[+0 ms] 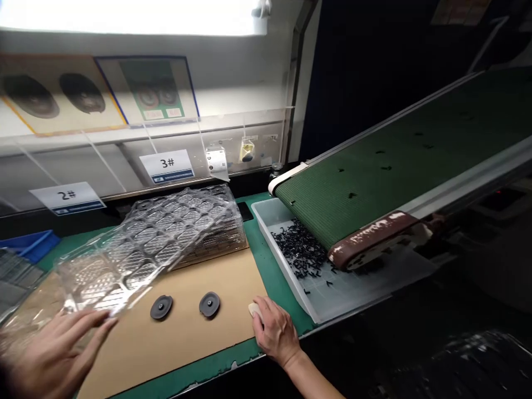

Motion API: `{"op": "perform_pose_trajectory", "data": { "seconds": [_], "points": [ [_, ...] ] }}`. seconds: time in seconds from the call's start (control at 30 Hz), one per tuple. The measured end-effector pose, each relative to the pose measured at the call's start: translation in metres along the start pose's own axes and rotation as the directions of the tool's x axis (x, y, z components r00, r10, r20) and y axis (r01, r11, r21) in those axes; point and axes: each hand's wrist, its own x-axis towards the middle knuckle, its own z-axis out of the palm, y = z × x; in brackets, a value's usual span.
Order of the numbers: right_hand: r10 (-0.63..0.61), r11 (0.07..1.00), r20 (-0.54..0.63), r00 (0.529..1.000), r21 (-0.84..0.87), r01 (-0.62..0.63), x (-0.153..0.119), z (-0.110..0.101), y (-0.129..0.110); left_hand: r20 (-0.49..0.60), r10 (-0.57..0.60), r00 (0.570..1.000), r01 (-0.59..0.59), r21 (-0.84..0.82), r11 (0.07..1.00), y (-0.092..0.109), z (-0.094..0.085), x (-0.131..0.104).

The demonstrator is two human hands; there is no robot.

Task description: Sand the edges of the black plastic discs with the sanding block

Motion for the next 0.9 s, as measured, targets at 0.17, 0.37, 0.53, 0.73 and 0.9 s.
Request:
{"op": "perform_pose_trajectory", "data": {
  "seconds": [0.17,0.37,0.53,0.73,0.9],
  "points": [
    [-0.037,0.999,0.001,0.999,-0.011,0.037,-0.002,0.003,0.004,0.239,-0.005,0.971,0.068,-0.259,0.963,0.08,-0.015,0.065],
    [-0.073,0.997,-0.051,0.996,-0.017,0.072,-0.002,0.003,0.005,0.39,-0.076,0.918,0.04,0.1,0.994,0.006,0.016,0.179],
    [-0.074,0.997,-0.105,0.992,-0.02,0.072,0.0,0.001,0.004,0.558,-0.144,0.817,-0.002,0.252,0.968,-0.004,0.046,0.206],
    [-0.06,0.998,-0.099,0.993,-0.026,0.058,0.001,0.0,0.005,0.581,-0.226,0.782,0.0,0.363,0.932,0.015,0.062,0.21],
    [-0.055,0.998,-0.084,0.995,-0.023,0.053,0.001,0.0,0.007,0.557,-0.313,0.769,0.104,0.375,0.921,0.019,0.082,0.232]
  ]
}}
